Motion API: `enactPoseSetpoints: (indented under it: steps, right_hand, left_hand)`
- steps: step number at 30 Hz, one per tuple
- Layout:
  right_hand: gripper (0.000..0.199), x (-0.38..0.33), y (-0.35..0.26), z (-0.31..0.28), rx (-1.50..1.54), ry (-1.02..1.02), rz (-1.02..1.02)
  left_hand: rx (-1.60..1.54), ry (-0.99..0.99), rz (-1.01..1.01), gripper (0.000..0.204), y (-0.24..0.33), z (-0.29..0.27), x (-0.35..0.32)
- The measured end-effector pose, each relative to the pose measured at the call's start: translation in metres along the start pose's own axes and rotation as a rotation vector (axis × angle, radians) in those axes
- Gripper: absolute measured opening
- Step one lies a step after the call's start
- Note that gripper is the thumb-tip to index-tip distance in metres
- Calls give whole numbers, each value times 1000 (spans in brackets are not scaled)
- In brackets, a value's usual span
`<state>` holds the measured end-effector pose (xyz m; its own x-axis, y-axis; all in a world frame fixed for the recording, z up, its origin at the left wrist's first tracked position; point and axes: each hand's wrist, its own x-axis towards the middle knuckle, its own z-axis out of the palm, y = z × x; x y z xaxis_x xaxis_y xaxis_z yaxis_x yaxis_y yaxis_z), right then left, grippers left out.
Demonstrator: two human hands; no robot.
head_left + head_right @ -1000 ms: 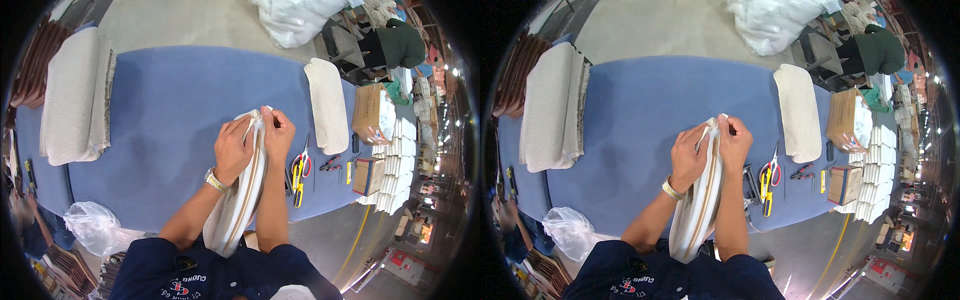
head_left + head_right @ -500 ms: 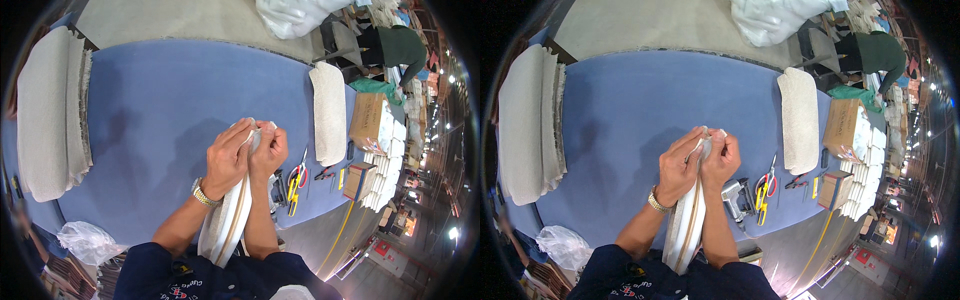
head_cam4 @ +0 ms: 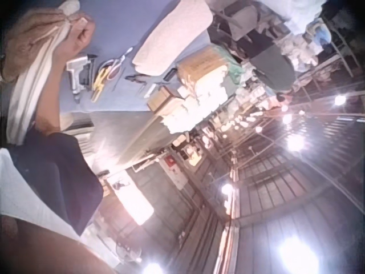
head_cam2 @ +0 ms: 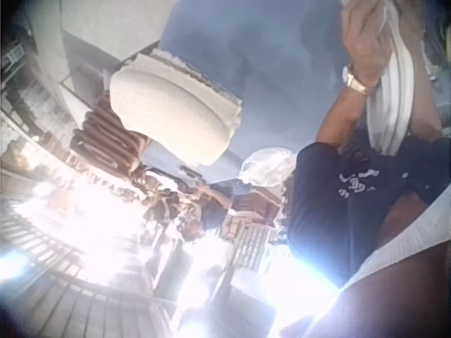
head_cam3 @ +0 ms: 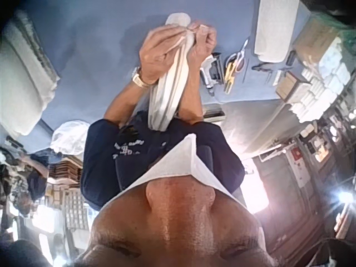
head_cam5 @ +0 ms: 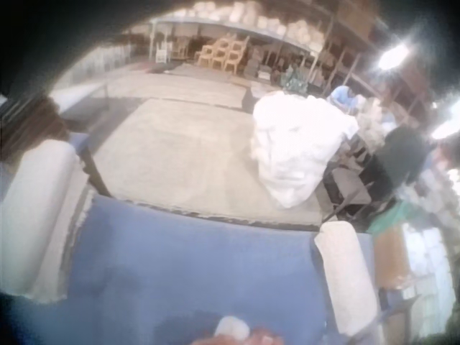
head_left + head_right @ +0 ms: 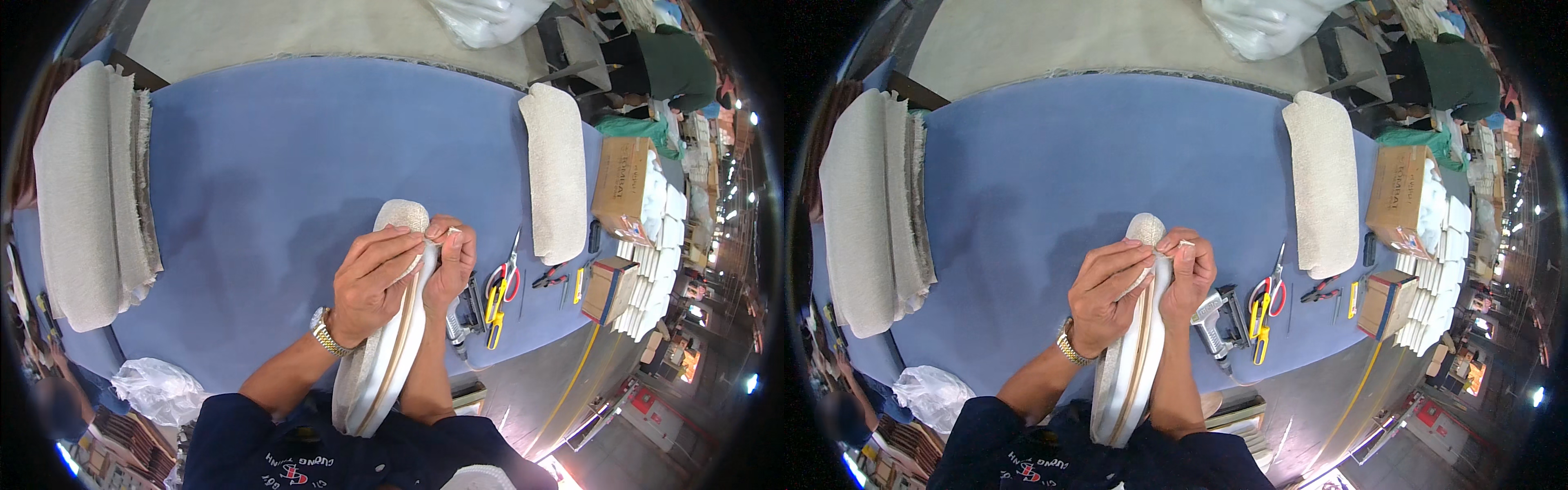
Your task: The person assembles cushion covers by folding fabric over foam inserts and securing them with a staple gun. They trim excess fabric with a utility knife and place finished units into a plastic bag.
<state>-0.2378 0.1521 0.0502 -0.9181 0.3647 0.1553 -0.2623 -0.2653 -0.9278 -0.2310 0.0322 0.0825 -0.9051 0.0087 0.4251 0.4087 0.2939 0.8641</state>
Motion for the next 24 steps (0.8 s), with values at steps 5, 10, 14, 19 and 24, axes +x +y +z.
enactPoseSetpoints:
  steps: [5, 10, 14, 19, 24]
  right_hand:
    - [27, 0, -1, -2, 102, -3, 99]
    - [27, 1, 1, -4, 217, -32, 129]
    - [27, 0, 3, -3, 213, 16, 125]
    - [26, -2, 4, 0, 152, 10, 79]
    - [25, -2, 7, 4, 195, 14, 68]
  left_hand:
    - [43, -103, 24, 29, 4, -7, 4]
    - [65, -221, 39, 35, 8, -15, 7]
    - [-198, -307, -132, 18, -1, -25, 14]
    - [-570, -248, -477, 31, -43, -19, 31]
    - [-656, -269, -496, 31, -51, 7, 21]
